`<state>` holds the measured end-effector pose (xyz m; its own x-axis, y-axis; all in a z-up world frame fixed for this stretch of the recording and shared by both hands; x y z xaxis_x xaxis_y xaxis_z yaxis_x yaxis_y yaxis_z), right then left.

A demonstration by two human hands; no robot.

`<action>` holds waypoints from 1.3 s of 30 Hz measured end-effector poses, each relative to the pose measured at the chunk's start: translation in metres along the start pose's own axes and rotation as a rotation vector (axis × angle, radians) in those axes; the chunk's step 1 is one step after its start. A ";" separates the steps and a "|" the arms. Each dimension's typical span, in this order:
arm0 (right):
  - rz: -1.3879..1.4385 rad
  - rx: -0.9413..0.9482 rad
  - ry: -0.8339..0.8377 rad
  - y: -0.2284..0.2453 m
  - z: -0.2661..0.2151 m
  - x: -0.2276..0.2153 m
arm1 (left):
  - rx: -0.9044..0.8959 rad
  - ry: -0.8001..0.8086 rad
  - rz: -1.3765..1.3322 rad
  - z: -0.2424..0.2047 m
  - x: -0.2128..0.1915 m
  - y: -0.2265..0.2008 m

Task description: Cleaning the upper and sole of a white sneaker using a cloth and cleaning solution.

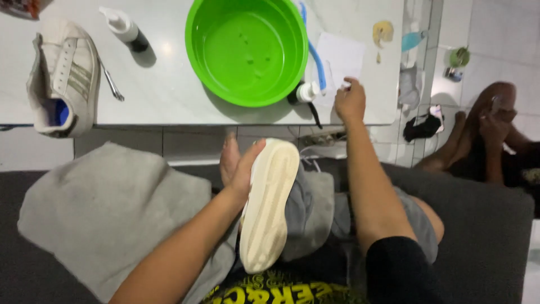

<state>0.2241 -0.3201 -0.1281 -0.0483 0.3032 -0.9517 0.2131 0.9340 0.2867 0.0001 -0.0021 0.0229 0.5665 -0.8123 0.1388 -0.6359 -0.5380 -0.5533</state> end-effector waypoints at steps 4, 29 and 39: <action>-0.075 0.038 -0.026 0.009 -0.019 0.001 | 0.034 0.004 0.071 0.014 0.001 0.005; 0.417 -0.501 -0.116 0.110 -0.077 -0.154 | -0.035 0.188 -0.231 0.036 -0.032 0.010; 0.219 -0.763 0.118 0.121 -0.140 -0.197 | -0.127 0.359 -0.483 0.004 -0.009 0.014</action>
<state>0.1229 -0.2406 0.1094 -0.1948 0.4727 -0.8594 -0.4945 0.7094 0.5022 -0.0122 -0.0014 0.0110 0.6080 -0.4833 0.6299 -0.4213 -0.8688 -0.2600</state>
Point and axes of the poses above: each hand's wrist, its own z-axis towards the middle knuckle, its own x-axis out of the palm, y = z × x, the point moved 1 cm from there along z, towards the middle knuckle, and after that the axes turned 8 degrees about -z, right-handed, at the moved point
